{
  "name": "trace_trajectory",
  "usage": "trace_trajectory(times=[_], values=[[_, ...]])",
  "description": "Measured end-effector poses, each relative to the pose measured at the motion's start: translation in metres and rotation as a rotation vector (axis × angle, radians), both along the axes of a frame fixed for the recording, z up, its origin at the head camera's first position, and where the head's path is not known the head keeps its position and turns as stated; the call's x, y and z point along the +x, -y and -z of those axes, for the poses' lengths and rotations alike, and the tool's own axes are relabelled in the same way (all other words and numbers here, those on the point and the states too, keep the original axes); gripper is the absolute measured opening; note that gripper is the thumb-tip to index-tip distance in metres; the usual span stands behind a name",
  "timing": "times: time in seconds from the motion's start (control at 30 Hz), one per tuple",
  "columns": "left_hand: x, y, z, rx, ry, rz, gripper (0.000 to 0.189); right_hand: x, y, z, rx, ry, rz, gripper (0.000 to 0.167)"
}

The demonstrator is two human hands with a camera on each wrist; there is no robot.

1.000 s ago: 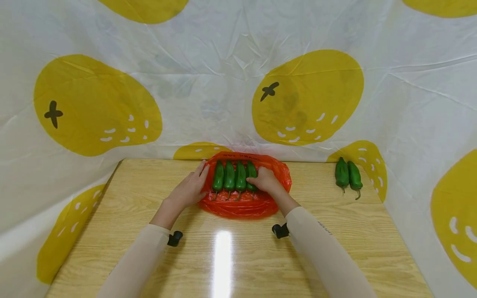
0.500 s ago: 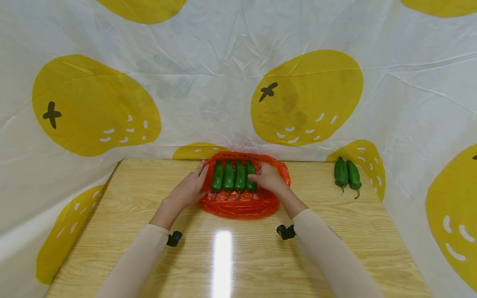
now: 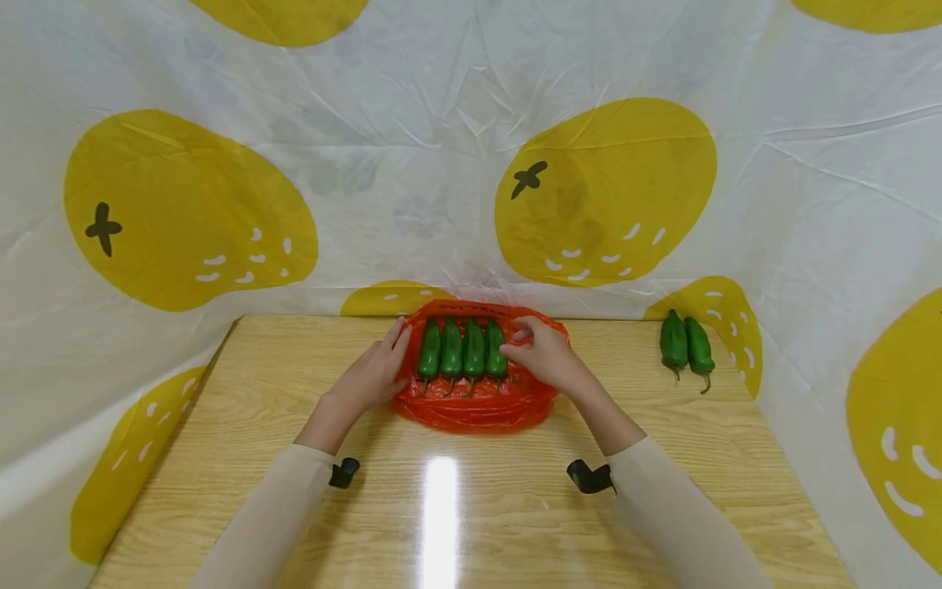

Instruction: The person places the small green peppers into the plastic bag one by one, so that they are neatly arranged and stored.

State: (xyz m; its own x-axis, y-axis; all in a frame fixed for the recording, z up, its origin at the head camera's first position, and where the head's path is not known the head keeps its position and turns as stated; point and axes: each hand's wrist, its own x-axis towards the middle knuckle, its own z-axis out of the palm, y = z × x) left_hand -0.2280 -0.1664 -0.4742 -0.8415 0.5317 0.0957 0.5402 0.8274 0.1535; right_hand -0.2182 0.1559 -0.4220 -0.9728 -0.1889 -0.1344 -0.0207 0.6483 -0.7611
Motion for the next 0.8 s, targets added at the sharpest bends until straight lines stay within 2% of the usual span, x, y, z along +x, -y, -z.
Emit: trace_trajectory(times=[0.27, 0.5, 0.63, 0.8], values=[[0.0, 0.0, 0.001, -0.004, 0.009, -0.006, 0.094, 0.01, -0.035, -0.006, -0.03, -0.046, 0.019, 0.068], [0.001, 0.001, 0.001, -0.01, 0.008, -0.012, 0.095, 0.017, -0.075, -0.007, -0.102, -0.067, 0.069, 0.067], [0.0, 0.001, 0.001, -0.009, 0.004, -0.008, 0.095, 0.019, -0.099, -0.008, -0.083, -0.082, 0.099, 0.069], [-0.001, 0.001, 0.002, -0.007, -0.005, 0.002, 0.095, 0.019, -0.129, -0.003, -0.02, -0.142, 0.127, 0.071]])
